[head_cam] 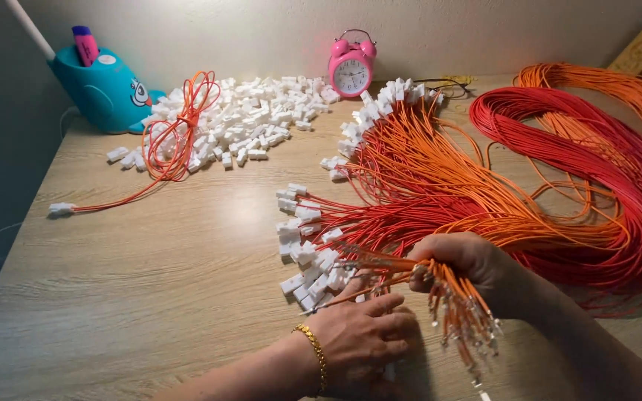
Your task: The person assembles orange and red wires with white plastic connectors on a wooden table. They repeatedly pick up a wire, insert the stripped end into a connector, and place the finished assembly on the table. The camera remains static in an overhead view throughout the process.
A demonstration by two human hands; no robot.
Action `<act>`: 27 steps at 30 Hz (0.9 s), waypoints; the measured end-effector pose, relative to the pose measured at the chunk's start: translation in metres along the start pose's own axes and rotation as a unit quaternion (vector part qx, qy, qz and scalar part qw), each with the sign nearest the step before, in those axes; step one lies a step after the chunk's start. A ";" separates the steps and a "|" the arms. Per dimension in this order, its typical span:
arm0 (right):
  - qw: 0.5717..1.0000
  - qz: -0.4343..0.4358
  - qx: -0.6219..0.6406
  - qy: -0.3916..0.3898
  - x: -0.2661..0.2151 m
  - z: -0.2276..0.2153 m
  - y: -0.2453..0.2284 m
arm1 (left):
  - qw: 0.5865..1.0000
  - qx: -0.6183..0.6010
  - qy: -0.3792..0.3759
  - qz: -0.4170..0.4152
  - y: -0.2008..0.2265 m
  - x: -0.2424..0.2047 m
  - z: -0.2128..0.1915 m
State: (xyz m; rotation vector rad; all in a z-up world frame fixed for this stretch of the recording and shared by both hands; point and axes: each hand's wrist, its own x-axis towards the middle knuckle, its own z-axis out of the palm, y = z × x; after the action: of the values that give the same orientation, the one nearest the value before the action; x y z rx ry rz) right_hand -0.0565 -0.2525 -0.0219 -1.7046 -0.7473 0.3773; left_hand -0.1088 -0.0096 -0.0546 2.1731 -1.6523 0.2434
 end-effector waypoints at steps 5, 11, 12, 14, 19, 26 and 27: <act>0.995 -0.071 -0.008 -0.067 0.008 0.013 -0.041 | 0.992 0.119 -0.031 -0.007 -0.025 -0.027 0.001; 0.961 -0.104 -0.239 -0.096 0.011 0.038 -0.034 | 0.991 0.118 -0.015 -0.066 -0.038 -0.063 -0.049; 0.952 -0.114 -0.266 -0.101 0.010 0.042 -0.027 | 0.989 0.130 -0.001 -0.070 -0.043 -0.069 -0.052; 0.927 -0.137 -0.335 -0.095 0.011 0.048 -0.001 | 0.987 0.134 0.016 -0.084 -0.050 -0.077 -0.048; 0.882 -0.134 -0.444 -0.085 0.010 0.055 0.032 | 0.977 0.145 0.080 -0.133 -0.053 -0.091 -0.024; 0.914 -0.107 -0.363 -0.149 0.009 0.047 0.004 | 0.980 0.065 0.087 -0.164 -0.038 -0.087 -0.036; 0.921 -0.099 -0.345 -0.150 0.009 0.047 -0.002 | 0.981 0.048 0.091 -0.167 -0.034 -0.084 -0.039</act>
State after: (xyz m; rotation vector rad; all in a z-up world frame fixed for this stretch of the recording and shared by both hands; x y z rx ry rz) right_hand -0.0795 -0.2114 -0.0313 -2.2224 -1.3881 0.2450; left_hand -0.0963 0.0889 -0.0574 2.3771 -1.1773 0.4176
